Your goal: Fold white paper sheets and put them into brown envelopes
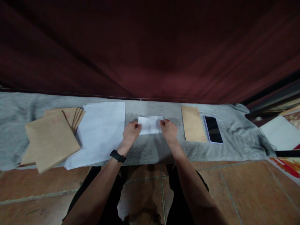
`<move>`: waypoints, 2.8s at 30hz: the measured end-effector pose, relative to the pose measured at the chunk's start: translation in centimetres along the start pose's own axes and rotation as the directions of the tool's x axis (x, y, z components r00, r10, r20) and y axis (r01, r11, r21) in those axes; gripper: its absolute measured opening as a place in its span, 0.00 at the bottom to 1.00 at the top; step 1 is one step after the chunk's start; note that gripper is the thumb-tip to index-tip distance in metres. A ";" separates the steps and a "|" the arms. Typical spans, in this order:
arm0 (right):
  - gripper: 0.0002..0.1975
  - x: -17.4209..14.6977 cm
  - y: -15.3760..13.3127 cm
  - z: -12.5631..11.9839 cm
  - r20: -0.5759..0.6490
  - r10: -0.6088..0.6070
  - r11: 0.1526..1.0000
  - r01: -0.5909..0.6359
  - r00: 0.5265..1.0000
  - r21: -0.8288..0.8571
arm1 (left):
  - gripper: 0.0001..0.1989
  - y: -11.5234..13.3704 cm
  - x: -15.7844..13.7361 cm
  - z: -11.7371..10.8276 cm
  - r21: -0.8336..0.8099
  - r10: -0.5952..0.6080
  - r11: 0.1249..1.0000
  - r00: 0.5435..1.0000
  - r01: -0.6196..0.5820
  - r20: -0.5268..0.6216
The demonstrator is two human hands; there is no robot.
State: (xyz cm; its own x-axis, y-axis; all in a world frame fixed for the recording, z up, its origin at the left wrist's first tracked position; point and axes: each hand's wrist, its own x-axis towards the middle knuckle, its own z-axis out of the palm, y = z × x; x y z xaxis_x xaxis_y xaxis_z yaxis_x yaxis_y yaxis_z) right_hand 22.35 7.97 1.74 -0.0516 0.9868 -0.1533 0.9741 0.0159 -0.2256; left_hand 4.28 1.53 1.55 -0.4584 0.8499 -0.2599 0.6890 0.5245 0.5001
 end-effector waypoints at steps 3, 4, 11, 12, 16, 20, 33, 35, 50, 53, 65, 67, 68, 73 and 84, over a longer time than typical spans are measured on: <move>0.20 0.0 -0.1 0.0 -0.025 -0.007 1.000 0.007 1.000 -0.009 | 0.15 0.6 -0.1 -0.2 0.045 -0.024 0.999 1.000 0.024 -0.007; 0.20 0.0 -0.1 0.0 -0.029 -0.008 1.000 0.008 1.000 -0.012 | 0.15 0.8 -0.2 -0.2 0.056 -0.029 0.998 1.000 0.030 -0.011; 0.19 0.0 -0.2 0.2 -0.050 -0.012 1.000 0.011 0.999 -0.029 | 0.17 1.9 -1.0 -0.4 0.189 -0.044 0.981 0.998 0.052 -0.048; 0.19 0.0 -0.2 0.3 -0.058 -0.015 0.999 0.013 0.998 -0.032 | 0.17 2.0 -1.1 -0.4 0.199 -0.043 0.979 0.998 0.053 -0.052; 0.19 0.0 -0.3 0.5 -0.070 -0.022 0.999 0.018 0.997 -0.047 | 0.18 2.2 -1.3 -0.4 0.229 -0.034 0.972 0.998 0.046 -0.060; 0.20 -0.1 -0.4 0.6 -0.075 -0.024 0.998 0.020 0.997 -0.052 | 0.18 2.3 -1.4 -0.3 0.252 -0.024 0.967 0.996 0.046 -0.090; 0.18 0.1 0.1 0.3 -0.034 0.031 0.998 -0.029 0.999 0.052 | 0.17 1.9 -0.5 0.2 0.223 -0.033 0.974 0.997 0.049 -0.074; 0.17 0.2 0.6 -0.1 0.009 0.027 0.998 -0.027 1.000 0.056 | 0.16 1.7 -0.5 0.0 0.200 -0.038 0.979 0.999 0.043 -0.027; 0.14 -2.2 1.8 0.2 -0.122 -0.162 0.983 0.149 0.979 -0.103 | 0.20 1.6 -2.6 1.3 0.363 0.047 0.932 0.997 -0.018 -0.069; 0.15 -2.6 1.2 0.6 -0.197 -0.282 0.959 0.267 0.939 -0.099 | 0.20 1.7 -2.8 1.3 0.375 0.064 0.927 0.994 -0.026 -0.090; 0.28 -3.7 -0.6 5.3 -0.123 -0.577 0.804 0.588 0.807 0.088 | 0.21 1.6 -3.2 1.6 0.384 0.102 0.921 0.991 -0.060 -0.090; 0.28 -3.8 -0.6 5.4 -0.114 -0.577 0.807 0.586 0.809 0.075 | 0.21 1.5 -3.2 1.4 0.373 0.107 0.926 0.990 -0.067 -0.087; 0.28 -3.8 -0.6 5.3 -0.113 -0.576 0.808 0.585 0.810 0.068 | 0.21 1.5 -3.2 1.3 0.366 0.107 0.928 0.990 -0.067 -0.091; 0.28 -3.9 -0.6 5.2 -0.112 -0.591 0.799 0.599 0.799 0.053 | 0.18 1.8 -3.4 2.1 0.325 0.294 0.920 0.932 -0.217 -0.212; 0.30 -3.5 0.5 5.4 -0.129 -0.606 0.792 0.610 0.785 -0.013 | 0.35 1.2 -3.1 7.4 0.182 0.513 0.854 0.847 -0.488 -0.138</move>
State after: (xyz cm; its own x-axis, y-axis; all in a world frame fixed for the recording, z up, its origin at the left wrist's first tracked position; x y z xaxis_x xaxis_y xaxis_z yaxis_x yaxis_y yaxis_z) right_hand 21.86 3.61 -2.99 -0.6027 0.7856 0.1402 0.7432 0.6166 -0.2598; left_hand 10.65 -0.11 -3.14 -0.1119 0.9822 0.1508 0.9141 0.0423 0.4034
